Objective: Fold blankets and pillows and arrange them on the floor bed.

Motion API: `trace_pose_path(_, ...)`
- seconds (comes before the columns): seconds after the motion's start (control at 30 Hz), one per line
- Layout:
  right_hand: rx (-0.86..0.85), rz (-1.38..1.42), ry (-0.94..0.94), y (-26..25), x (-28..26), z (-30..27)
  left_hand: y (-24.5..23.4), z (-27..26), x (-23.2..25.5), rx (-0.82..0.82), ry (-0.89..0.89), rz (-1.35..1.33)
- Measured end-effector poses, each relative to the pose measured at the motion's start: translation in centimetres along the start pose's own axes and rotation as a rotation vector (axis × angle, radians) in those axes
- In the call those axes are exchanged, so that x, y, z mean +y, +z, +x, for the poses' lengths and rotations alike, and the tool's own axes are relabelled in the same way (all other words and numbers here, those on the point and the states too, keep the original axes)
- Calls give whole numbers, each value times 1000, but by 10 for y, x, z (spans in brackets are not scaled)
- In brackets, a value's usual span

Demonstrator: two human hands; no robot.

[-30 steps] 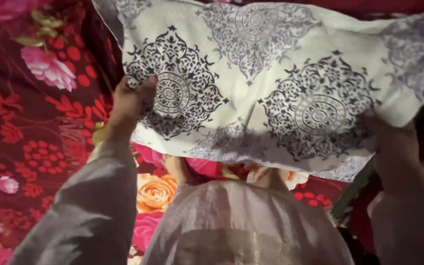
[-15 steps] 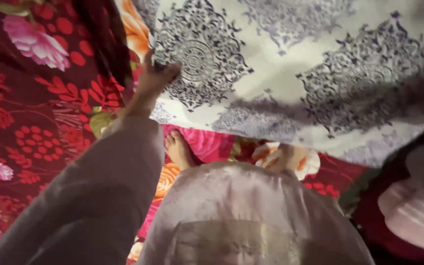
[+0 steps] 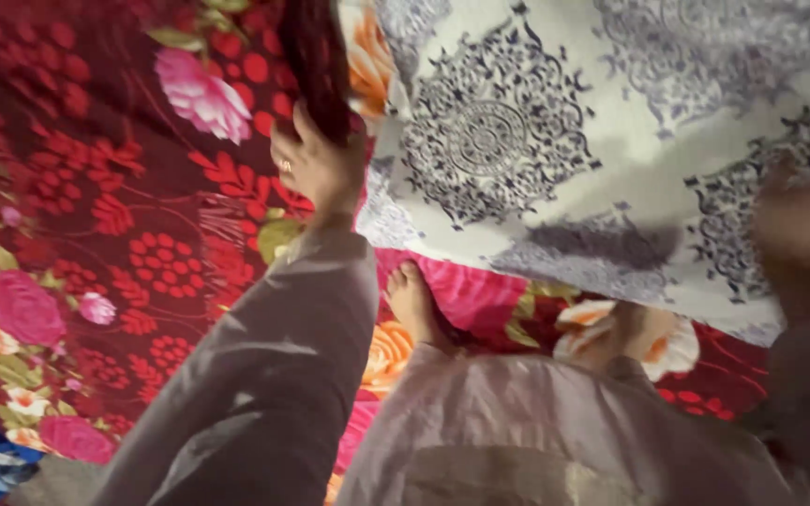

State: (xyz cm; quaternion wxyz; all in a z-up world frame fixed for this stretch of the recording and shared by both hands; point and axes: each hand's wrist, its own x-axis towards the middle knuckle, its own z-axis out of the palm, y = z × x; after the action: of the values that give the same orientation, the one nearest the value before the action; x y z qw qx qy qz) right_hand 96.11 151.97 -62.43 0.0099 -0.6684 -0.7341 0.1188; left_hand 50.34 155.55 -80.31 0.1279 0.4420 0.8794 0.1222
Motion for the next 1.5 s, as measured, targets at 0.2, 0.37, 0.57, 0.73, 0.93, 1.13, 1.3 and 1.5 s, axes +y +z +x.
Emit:
trace_pose_path(0.2,-61,-126,-83,90,-55,56,-55,37,13,-46,-193,36)
trace_pose_path(0.37,-80,-77,10,120,-63,72,-20,94,-19,-289,-207,217)
trace_pose_path(0.57,-152,-108,51,116,-62,82,-45,109,-48,0,233,211)
trace_pose_path(0.73,-160,-119,83,113,-61,82,-122,74,-7,35,220,190)
trace_pose_path(0.93,-161,-115,68,110,-65,79,-82,-2,36,55,168,165)
trace_pose_path(1.13,-146,-93,72,118,-71,79,-4,-45,60,-79,203,106)
trace_pose_path(1.3,144,-241,-63,124,-41,64,1,-23,71,-293,279,432)
trace_pose_path(1.5,25,-12,175,26,-44,0,-26,-58,98,-354,55,152)
